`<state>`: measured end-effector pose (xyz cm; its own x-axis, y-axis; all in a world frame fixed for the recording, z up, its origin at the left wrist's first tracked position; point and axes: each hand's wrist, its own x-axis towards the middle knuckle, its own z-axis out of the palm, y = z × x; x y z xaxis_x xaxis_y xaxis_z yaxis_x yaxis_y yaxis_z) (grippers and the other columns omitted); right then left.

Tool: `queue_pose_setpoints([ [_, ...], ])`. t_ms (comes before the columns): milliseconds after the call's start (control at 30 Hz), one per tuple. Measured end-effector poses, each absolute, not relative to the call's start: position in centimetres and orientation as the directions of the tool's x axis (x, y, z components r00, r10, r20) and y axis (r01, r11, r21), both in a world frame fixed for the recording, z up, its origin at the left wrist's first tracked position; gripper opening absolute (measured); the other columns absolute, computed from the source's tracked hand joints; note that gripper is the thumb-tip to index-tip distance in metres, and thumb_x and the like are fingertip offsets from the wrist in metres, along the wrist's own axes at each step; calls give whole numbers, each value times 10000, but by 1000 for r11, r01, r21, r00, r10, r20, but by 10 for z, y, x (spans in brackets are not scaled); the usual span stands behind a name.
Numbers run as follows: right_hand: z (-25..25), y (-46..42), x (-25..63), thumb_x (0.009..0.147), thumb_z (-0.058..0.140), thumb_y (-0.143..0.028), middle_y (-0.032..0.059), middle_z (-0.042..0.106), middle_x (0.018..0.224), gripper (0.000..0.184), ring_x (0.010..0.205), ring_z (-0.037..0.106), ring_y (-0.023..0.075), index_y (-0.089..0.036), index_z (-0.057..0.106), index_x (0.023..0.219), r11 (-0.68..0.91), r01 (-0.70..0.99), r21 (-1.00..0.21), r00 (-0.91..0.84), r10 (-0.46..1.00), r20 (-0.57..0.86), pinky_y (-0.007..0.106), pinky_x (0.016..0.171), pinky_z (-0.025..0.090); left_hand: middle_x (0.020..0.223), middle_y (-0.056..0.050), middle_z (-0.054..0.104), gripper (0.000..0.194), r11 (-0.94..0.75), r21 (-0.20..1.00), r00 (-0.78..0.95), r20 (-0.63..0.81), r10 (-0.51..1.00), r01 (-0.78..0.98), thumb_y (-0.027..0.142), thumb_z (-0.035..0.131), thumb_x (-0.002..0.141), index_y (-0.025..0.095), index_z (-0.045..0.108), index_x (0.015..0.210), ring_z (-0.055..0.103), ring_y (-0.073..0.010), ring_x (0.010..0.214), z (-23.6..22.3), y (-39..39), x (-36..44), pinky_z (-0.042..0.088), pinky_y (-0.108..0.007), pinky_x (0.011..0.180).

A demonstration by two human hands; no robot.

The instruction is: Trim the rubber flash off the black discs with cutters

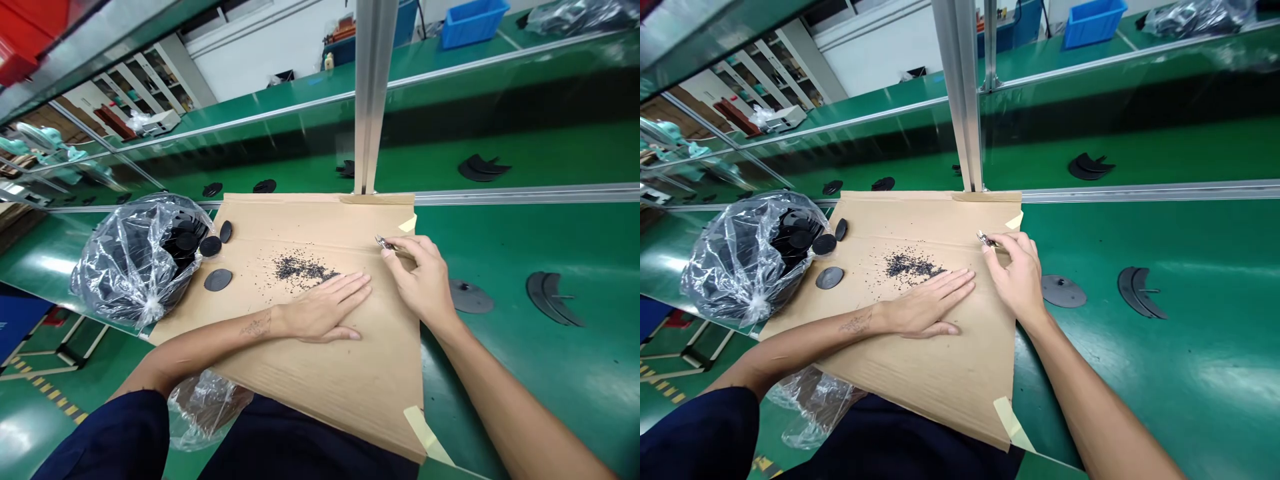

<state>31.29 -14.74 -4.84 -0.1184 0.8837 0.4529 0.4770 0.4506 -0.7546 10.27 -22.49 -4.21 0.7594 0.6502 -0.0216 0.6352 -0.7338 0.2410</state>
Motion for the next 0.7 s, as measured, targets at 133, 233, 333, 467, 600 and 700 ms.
queue_pose_setpoints([
  [133,-49,-148,313,931,595,-369,69,672,1021,223,982,620,257,-266,735,1072,454,481,-750,-122,882,456,431,917,490,1669,-203,147,869,-798,281,836,-29,548,533,670,336,993,48,187,1580,78,-291,1585,-43,-241,114,147,-466,1309],
  [233,-48,-148,313,931,592,-373,71,673,1029,225,993,617,261,-267,736,1067,447,481,-754,-118,886,449,441,932,485,1669,-198,153,879,-808,291,849,-27,528,512,676,339,989,43,185,1578,92,-277,1585,-44,-238,112,165,-440,1309],
  [333,-47,-148,313,929,591,-373,70,672,1030,223,994,618,264,-271,735,1065,440,474,-763,-121,891,438,448,934,486,1662,-213,167,880,-767,274,802,-21,598,579,676,332,991,33,190,1574,106,-294,1581,-43,-224,103,172,-474,1303],
  [467,-47,-148,313,929,589,-378,71,671,1021,227,989,619,265,-267,735,1064,441,468,-765,-123,890,438,452,929,487,1656,-223,180,867,-739,253,764,-5,645,625,669,329,994,24,217,1563,115,-307,1579,-41,-222,103,180,-491,1297],
  [600,-48,-148,313,929,590,-374,72,675,1034,224,992,619,265,-269,733,1066,451,472,-758,-130,885,446,453,929,486,1663,-190,189,786,-807,269,839,-8,543,525,621,330,1016,54,264,1558,114,-279,1582,-40,-242,118,158,-452,1309],
  [700,-49,-147,314,929,590,-372,74,676,1035,227,989,617,266,-261,732,1068,452,481,-751,-130,884,449,453,926,486,1664,-177,198,771,-820,294,862,-26,506,490,600,340,1023,57,254,1565,136,-261,1580,-40,-245,120,177,-420,1309],
])
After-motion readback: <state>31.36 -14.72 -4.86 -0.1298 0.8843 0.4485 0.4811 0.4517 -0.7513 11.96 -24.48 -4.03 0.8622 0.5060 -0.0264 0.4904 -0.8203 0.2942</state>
